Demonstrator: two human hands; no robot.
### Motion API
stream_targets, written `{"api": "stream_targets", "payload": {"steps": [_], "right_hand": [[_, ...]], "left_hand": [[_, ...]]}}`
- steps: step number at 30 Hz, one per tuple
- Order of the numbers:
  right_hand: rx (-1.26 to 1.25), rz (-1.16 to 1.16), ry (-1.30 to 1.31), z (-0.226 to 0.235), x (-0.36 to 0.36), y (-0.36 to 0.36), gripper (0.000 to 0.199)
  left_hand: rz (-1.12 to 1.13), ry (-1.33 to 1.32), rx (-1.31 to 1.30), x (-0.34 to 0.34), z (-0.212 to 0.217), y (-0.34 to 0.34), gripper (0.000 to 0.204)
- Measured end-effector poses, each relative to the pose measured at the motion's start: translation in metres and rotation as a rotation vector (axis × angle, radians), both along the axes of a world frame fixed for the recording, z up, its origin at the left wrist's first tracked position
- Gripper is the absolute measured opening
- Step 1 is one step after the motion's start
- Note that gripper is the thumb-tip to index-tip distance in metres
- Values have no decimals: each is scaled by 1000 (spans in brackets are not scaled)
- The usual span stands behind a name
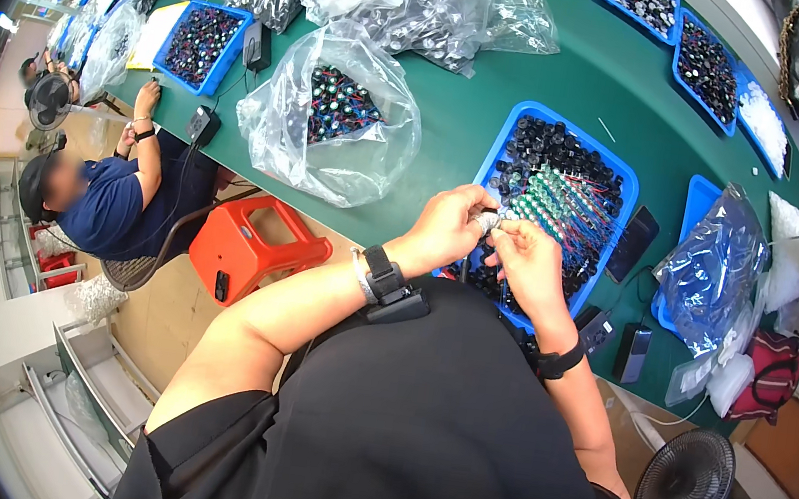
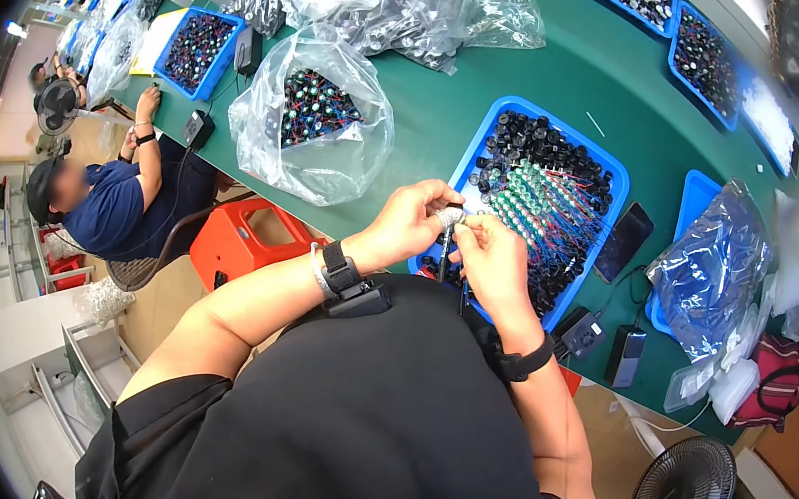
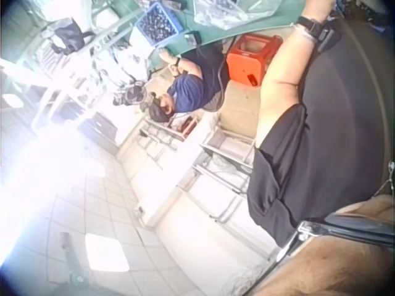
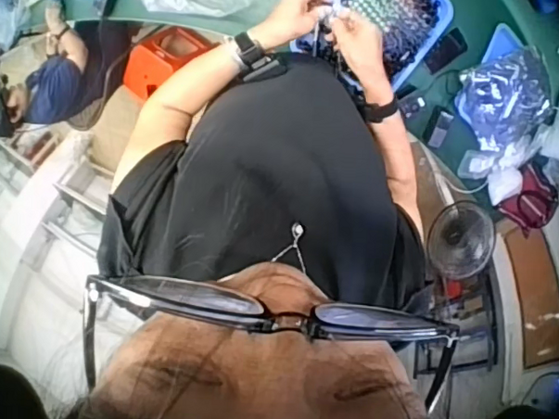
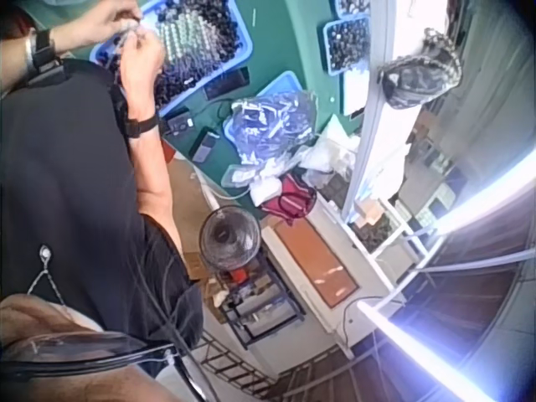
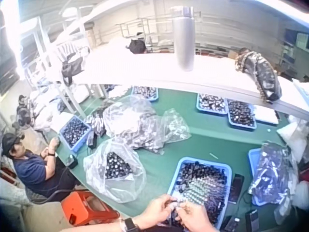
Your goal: The person sits at a green workbench and repeatedly picks up small cylindrical electronic components from a blue tray. They use a tool to manipulate the components, likely inserting or adjusting them, before placing them back into the tray. The process is repetitive and involves handling multiple small items one by one.
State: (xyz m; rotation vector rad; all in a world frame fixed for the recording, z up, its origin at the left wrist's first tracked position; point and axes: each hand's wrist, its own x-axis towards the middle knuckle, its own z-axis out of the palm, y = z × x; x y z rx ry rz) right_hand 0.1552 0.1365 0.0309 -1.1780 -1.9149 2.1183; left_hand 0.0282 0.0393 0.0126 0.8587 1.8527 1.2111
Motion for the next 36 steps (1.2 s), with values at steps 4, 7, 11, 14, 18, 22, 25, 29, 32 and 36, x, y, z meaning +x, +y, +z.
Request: {"api": "stream_targets", "payload": {"steps": [4,7,11,14,18,22,25,29,32,36], "right_hand": [[-17,-78,76,-9,1,1,18],[-75,-147,61,-22,13,14,20],[-37,-176,53,-37,29,24,22],[-29,-156,25,-54,38,24,23],[-55,-149,19,-64,44,19,23],[-31,-123,-4,-63,44,15,22],[-29,-125,-3,-69,49,16,22],[-38,-165,-6,-68,50,14,21],[-66,-182,5,-67,49,11,20],[-79,-189,-5,-64,50,12,20]], "left_hand": [[251,-104,53,-15,-15,2,17],[538,-249,233,-50,-30,-19,17],[770,-380,156,-112,-55,-55,17],[772,-362,157,-134,-51,-74,19],[787,-31,130,-151,-60,-90,18],[871,309,-34,-206,-88,-114,36],[805,763,-100,-212,-87,-89,50],[250,1005,14,-122,-33,-13,36],[-166,832,79,-56,-67,23,31],[-279,1056,-210,-23,-93,56,25]]}}
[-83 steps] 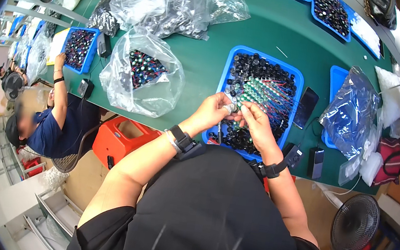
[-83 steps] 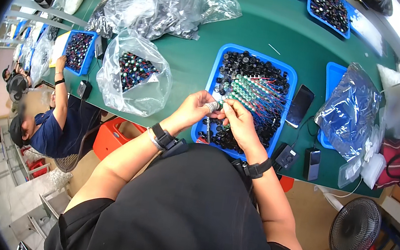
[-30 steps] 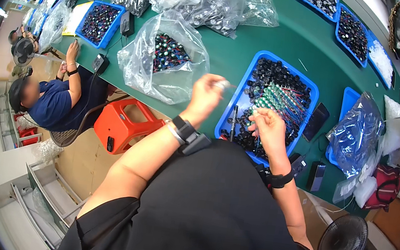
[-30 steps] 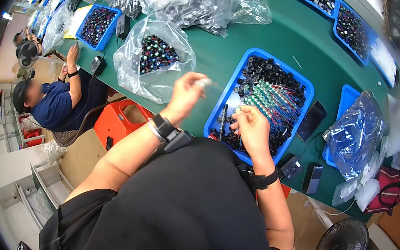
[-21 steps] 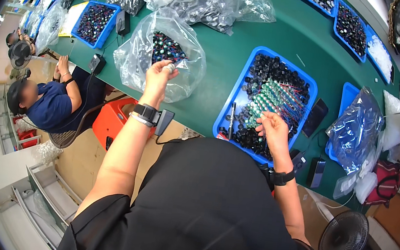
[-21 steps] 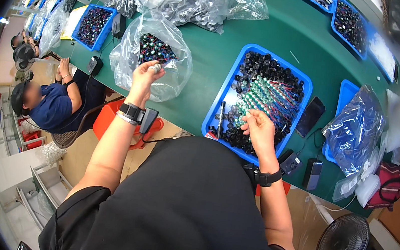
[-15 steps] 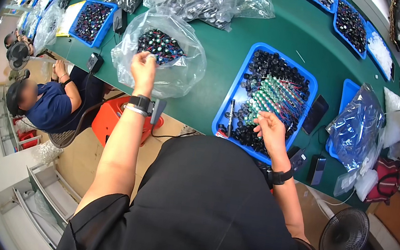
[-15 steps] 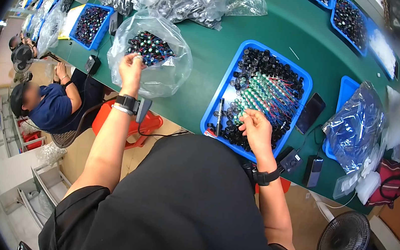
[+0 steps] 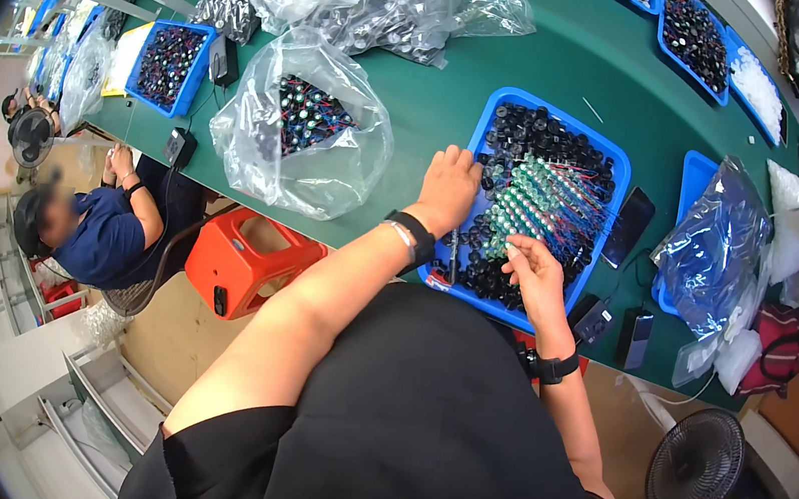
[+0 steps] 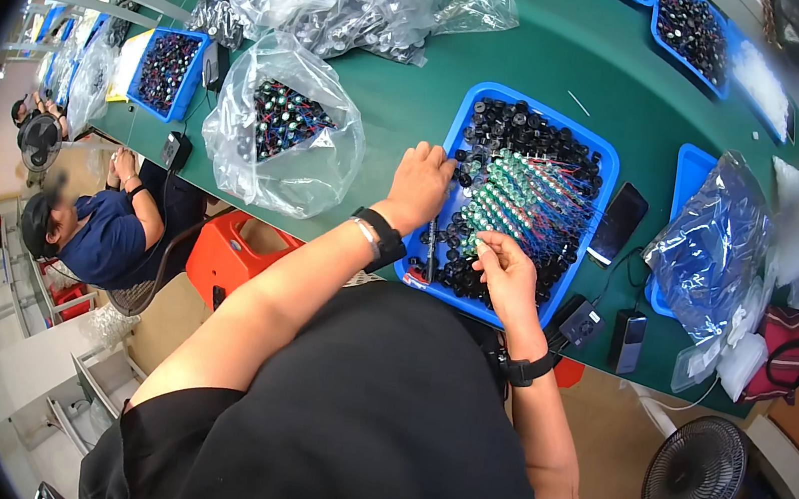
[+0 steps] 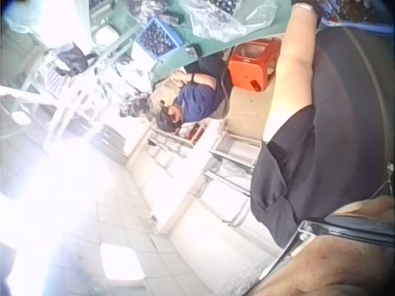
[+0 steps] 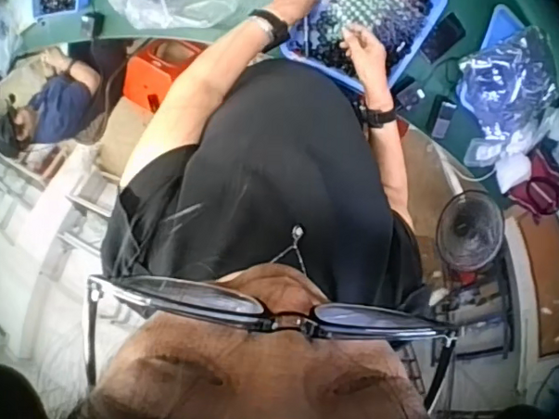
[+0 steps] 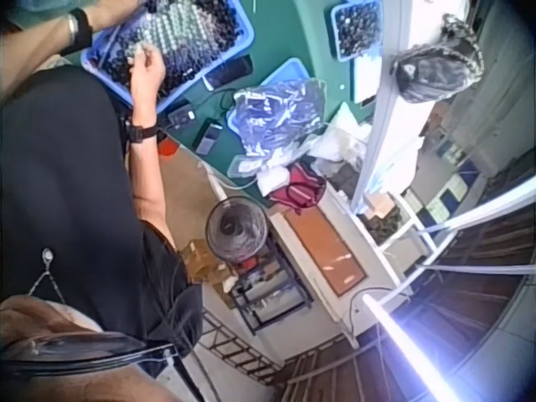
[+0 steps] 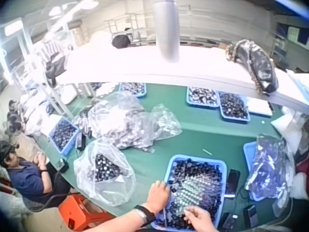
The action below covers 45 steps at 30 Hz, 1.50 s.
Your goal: The person sits at a green workbench and repeatedly picks up small cylindrical electronic components from a blue tray. They use a tool to manipulate the components, likely inserting or adjusting them, before placing them back into the tray. The process is repetitive and involves handling multiple small items one by one.
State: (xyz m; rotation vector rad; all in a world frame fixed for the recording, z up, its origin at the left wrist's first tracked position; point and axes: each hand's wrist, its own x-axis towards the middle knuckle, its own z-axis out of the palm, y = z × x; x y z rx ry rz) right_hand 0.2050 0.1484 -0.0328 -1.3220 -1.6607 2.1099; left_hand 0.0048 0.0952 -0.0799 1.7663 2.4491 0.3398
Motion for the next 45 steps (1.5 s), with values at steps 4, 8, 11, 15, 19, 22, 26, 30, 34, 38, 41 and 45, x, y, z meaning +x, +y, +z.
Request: {"api": "stream_targets", "payload": {"steps": [4,8,11,15,19,22,26,30,34,38,41,45], "right_hand": [[-29,-25,11,-1,5,3,20],[-49,-53,58,-1,7,8,20],[-101,-74,88,4,7,14,22],[-122,-87,221,14,-3,19,21],[-114,-43,300,23,-15,21,18],[-81,-26,280,27,-21,20,16],[-28,10,256,32,-25,19,13],[-20,55,263,37,-26,16,11],[25,96,263,39,-28,10,11],[61,60,276,36,-29,7,10],[253,59,231,27,-28,2,8],[257,166,152,25,-28,3,8]], "left_hand": [[25,27,-73,3,-24,7,21],[13,-121,73,3,-17,4,25],[197,-745,57,8,2,-2,27],[293,-1509,83,13,21,-16,28],[339,-1758,7,16,69,-26,39],[340,-1820,28,16,82,-32,44],[307,-1785,51,16,83,-39,45],[269,-1752,21,17,92,-45,46],[225,-1696,17,21,90,-49,46],[232,-1675,-3,24,97,-51,46],[269,-1658,-11,25,96,-52,44],[346,-1610,7,30,88,-54,39]]}}
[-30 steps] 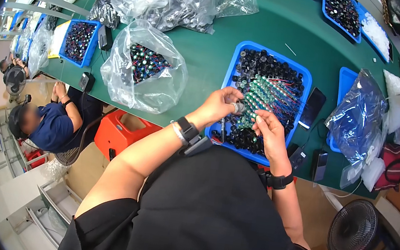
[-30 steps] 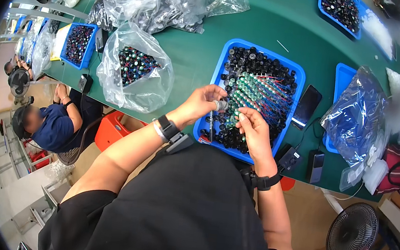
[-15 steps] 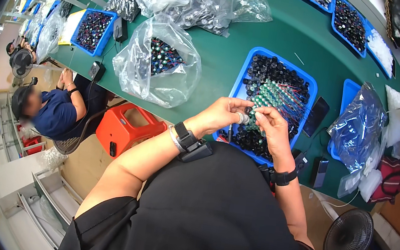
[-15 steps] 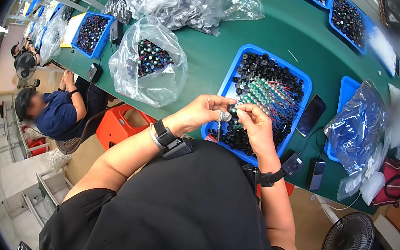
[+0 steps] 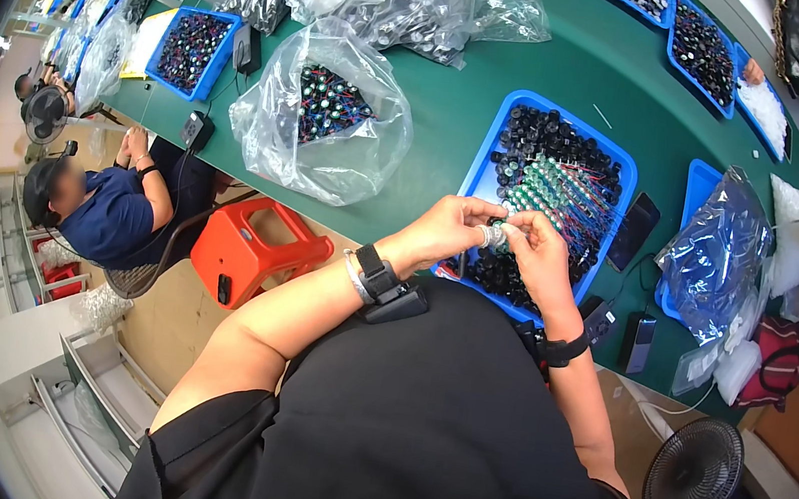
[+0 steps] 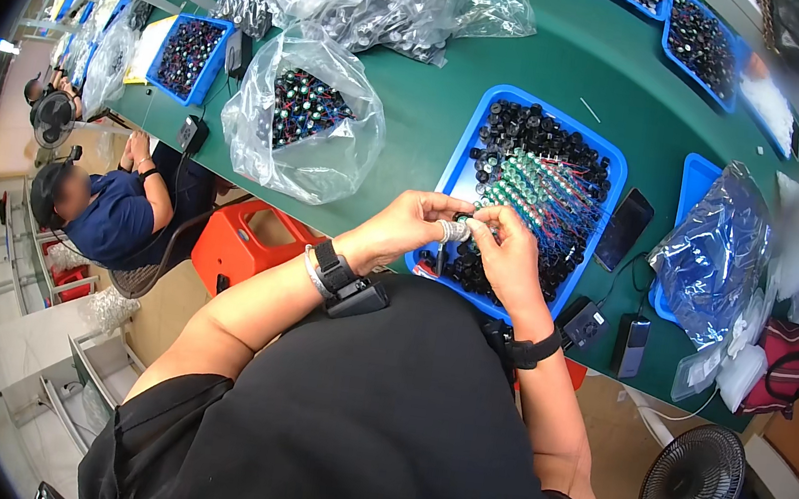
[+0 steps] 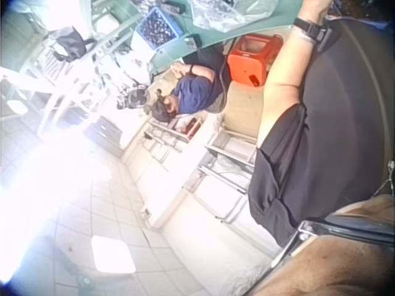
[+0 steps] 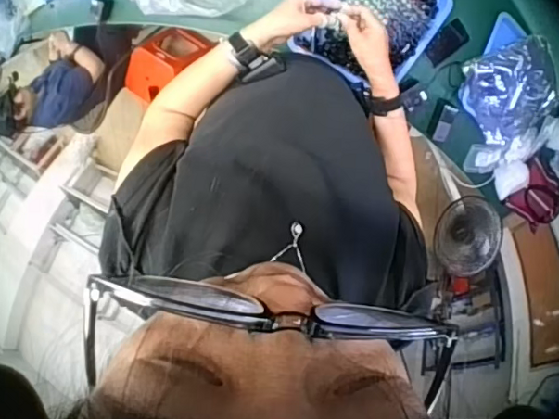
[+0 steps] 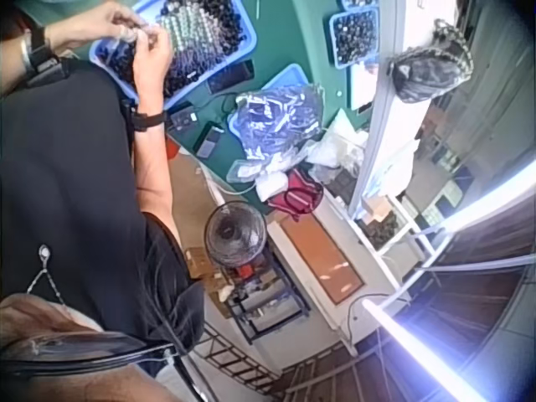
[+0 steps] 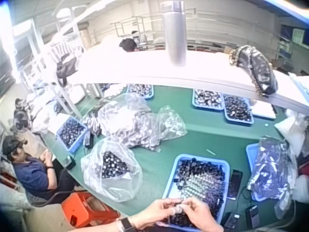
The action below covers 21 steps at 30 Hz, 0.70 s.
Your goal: The person sits at a green workbench and repeatedly picks up small cylindrical electronic components from a blue tray. They use a tool to manipulate the components, likely inserting or adjusting them, before placing them back into the tray. The process is repetitive and involves handling multiple small items one by one.
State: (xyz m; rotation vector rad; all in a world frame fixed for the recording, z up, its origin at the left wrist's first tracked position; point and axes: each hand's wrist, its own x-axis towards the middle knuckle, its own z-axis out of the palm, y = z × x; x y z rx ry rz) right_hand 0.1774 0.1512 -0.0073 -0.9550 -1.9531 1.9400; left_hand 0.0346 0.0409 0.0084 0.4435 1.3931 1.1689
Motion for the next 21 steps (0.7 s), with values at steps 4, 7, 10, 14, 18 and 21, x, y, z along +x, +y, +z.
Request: {"api": "stream_targets", "payload": {"steps": [4,7,10,14,18,21], "right_hand": [[-246,40,-28,0,0,6,8],[-326,33,-64,0,-1,10,11],[-364,13,-102,8,-6,11,11],[-428,-5,-100,2,-7,13,15],[-482,-39,-51,-2,-6,11,13],[-387,-31,12,-4,-5,7,11]], "left_hand": [[13,-23,-5,-2,-8,-2,36],[21,-26,4,-1,-6,-3,36],[11,-47,27,-2,-11,-6,37],[37,-78,35,-3,-5,-6,39],[84,-63,84,-3,-4,-3,40],[37,-55,69,-7,-8,-3,41]]}}
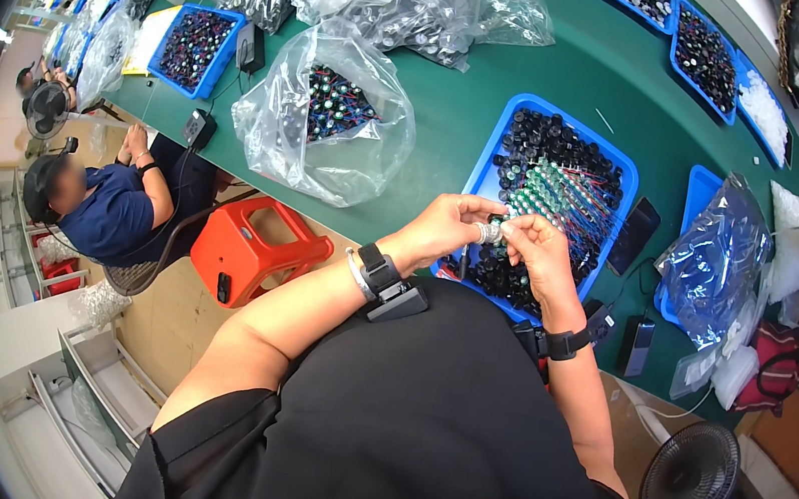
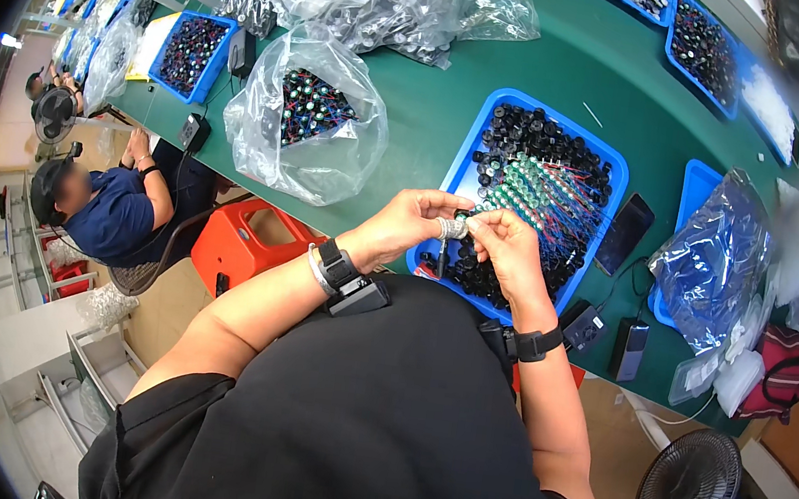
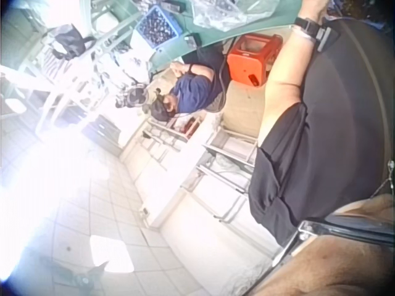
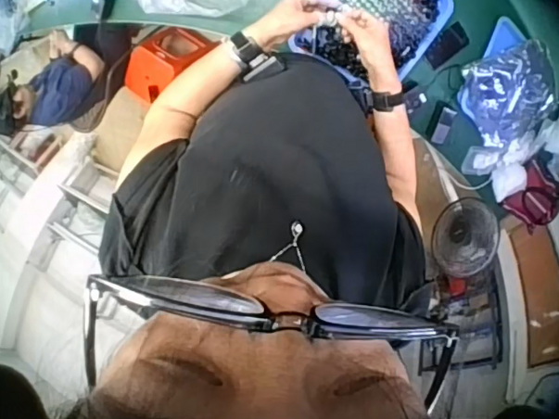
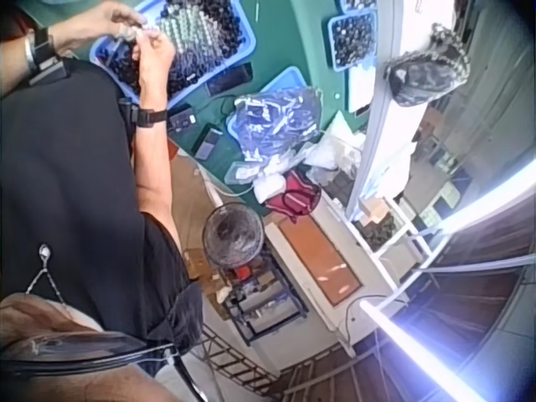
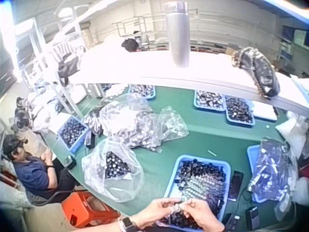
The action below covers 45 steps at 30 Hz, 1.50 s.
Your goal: The person sits at a green workbench and repeatedly picks up small cylindrical electronic components from a blue tray. They use a tool to manipulate the components, likely inserting or adjusting them, before placing them back into the tray. The process is repetitive and involves handling multiple small items one by one.
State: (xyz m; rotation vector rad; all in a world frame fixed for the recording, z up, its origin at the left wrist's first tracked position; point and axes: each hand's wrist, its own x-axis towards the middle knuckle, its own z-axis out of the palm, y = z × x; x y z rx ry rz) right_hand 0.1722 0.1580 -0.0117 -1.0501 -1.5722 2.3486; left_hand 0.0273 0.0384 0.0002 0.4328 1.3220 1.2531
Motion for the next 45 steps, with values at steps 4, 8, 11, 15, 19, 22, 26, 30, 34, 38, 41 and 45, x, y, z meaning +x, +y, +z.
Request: {"api": "stream_targets", "payload": {"steps": [4,8,11,15,19,22,26,30,34,38,41,45], "right_hand": [[174,22,19,1,-1,-2,9],[152,-7,62,2,2,-3,10],[126,-6,78,0,4,-2,10],[85,-2,90,-2,4,-3,11],[67,7,109,-4,5,-2,11],[77,9,109,-4,5,-2,11],[83,10,64,-5,4,-3,12],[117,-15,37,-10,5,-4,10],[167,11,-2,-12,1,-8,7],[229,53,-17,-8,1,-9,10],[202,94,-17,1,1,-8,16],[241,101,-73,2,-4,-14,16]], "left_hand": [[-29,-30,-22,-1,-1,0,43],[-41,-49,-19,-2,-1,-1,45],[-52,-35,-18,-2,5,-2,46],[-72,-5,-10,-2,5,-2,45],[-76,7,-18,-2,6,-2,44],[-68,18,-21,0,3,-2,43],[-61,22,-18,1,1,-2,42],[-84,67,-28,2,-7,-2,41],[-1,63,-67,3,-8,-2,35],[84,13,-37,7,-24,1,23],[83,107,-34,6,-37,5,19],[96,375,-38,13,-42,3,18]]}}
